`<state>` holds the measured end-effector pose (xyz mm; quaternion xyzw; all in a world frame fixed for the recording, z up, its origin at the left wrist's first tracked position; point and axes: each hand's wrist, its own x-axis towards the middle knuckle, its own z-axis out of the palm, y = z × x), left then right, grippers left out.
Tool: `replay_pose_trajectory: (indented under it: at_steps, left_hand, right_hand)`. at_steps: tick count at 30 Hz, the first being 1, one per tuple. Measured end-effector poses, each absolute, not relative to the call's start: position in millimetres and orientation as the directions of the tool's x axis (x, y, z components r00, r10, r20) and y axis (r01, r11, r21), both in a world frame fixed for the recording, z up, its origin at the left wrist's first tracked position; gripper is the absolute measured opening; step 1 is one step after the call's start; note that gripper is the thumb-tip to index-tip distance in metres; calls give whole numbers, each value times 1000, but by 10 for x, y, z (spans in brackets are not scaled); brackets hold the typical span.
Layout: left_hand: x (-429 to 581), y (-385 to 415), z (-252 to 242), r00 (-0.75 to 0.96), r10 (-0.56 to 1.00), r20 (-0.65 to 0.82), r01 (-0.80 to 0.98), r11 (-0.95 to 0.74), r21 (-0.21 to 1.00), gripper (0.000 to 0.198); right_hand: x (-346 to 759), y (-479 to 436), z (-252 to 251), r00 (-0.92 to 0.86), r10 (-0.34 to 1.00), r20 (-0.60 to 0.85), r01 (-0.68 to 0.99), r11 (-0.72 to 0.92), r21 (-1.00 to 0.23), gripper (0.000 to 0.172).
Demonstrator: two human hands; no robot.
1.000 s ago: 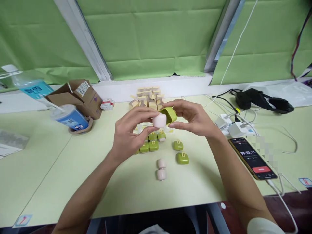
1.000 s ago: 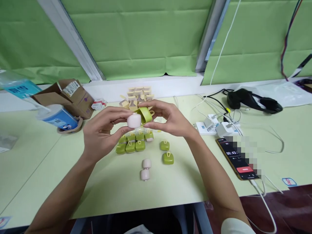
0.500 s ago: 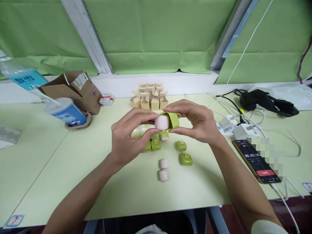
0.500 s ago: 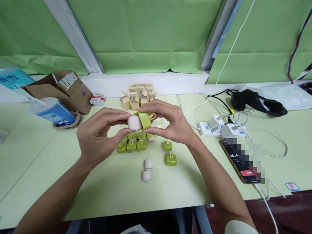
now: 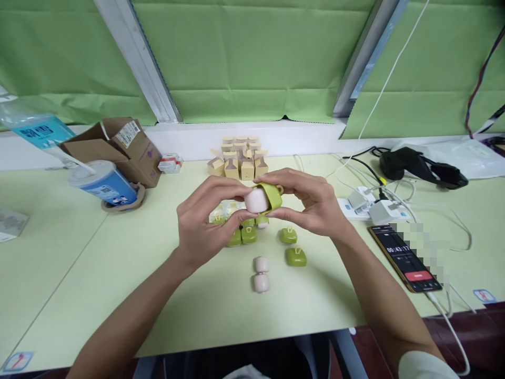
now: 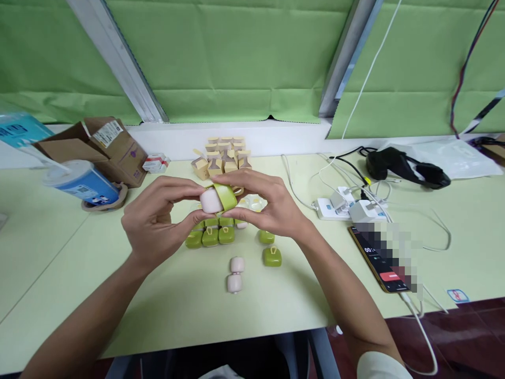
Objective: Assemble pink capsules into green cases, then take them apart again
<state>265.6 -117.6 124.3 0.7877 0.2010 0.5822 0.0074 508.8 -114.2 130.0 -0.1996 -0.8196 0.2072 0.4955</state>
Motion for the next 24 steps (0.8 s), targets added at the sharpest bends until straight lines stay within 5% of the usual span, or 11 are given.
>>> replay_pose_trajectory:
  at_steps: [7,13,24]
  left_hand:
    - [2669,-1088,1151,313,367,876,215,-926,311,39]
    - [2671,-1107,1120,193,425,884,171,-902,396,47]
    - [2639,-1190,1233,282,294,913,342,-920,191,44]
  right_hand:
    - [4997,-1119,1200,-420,603,678,-3,746,-665,56]
    - [4880,-1154,1151,-343,529,776,-68,810,-582,30]
    - [4929,-1121,1195,-351,403,845,113,914,-389,31]
